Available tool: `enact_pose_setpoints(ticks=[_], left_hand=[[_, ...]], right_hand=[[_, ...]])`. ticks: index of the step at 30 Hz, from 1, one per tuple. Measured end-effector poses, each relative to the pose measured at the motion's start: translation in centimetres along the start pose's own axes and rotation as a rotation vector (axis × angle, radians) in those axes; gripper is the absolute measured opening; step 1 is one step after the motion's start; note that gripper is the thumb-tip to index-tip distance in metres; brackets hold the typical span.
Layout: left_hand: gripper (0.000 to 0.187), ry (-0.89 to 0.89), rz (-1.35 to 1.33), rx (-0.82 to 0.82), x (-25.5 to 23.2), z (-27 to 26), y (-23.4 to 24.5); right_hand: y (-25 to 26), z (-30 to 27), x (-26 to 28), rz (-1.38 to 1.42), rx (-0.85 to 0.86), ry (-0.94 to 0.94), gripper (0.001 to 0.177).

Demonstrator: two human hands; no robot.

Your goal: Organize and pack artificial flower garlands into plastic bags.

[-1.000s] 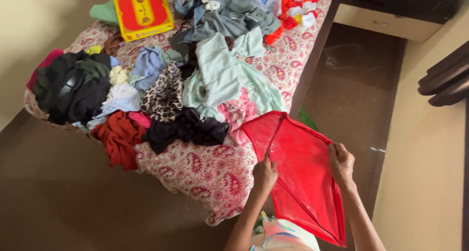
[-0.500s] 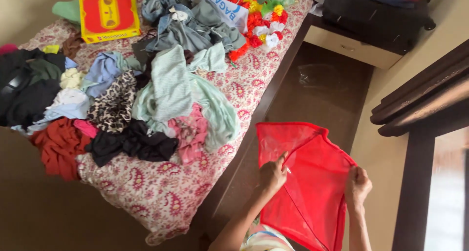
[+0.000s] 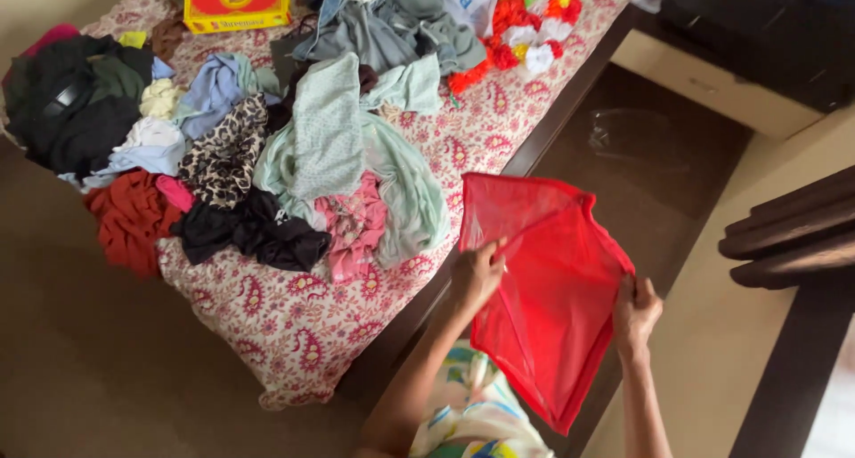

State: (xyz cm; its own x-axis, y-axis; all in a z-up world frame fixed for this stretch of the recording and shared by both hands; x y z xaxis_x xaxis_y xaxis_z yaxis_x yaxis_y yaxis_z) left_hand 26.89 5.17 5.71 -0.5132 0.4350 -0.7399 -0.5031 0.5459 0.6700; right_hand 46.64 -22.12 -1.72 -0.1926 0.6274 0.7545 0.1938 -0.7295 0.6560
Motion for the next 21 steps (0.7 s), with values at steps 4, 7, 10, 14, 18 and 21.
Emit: enact_pose_setpoints(ticks=[4,7,10,14,18,21], left_hand=[[0.034,-0.026,-0.067,-0.128,1.4,4.6,1.9],[0.036,-0.034,-0.147,-0.199,1.6,8.8,2.6],[0.035,-0.023,-0.203,-0.173,0.1,11.6,1.3],[0.034,-0.028,-0.283,-0.145,-1.4,14.8,-0.4],[0.033,0.021,-0.37,-0.159,-1.9,17.6,-1.1],[0.032,0.078,-0.553,-0.188,-0.3,19.0,-2.8]], right_hand=[[-2.4,4.3,3.4,0.017,0.042,0.061,0.036],[-5.5,8.8,5.3,0.007,0.091,0.082,0.031],[-7.0,11.5,6.9,-0.04,0.193,0.034,0.023],[-7.8,13.0,10.7,0.044,0.196,0.042,0.03],[-9.0,13.5,7.1,0.095,0.217,-0.054,0.038],[-9.7,14.1,6.0,0.014,0.332,-0.064,0.04]])
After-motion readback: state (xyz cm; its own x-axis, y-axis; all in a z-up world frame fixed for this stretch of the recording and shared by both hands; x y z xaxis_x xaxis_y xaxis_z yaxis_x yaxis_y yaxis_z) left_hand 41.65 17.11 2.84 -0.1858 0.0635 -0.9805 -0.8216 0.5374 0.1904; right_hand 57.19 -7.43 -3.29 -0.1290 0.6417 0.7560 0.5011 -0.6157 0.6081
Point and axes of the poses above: each hand's wrist, its own z-axis towards the middle knuckle, its own y-axis out of the back of the hand, x = y × z, the point moved 2 cm from there along z, towards the middle knuckle, and after that the axes turned 3 degrees about -z, right-handed, at the moved point
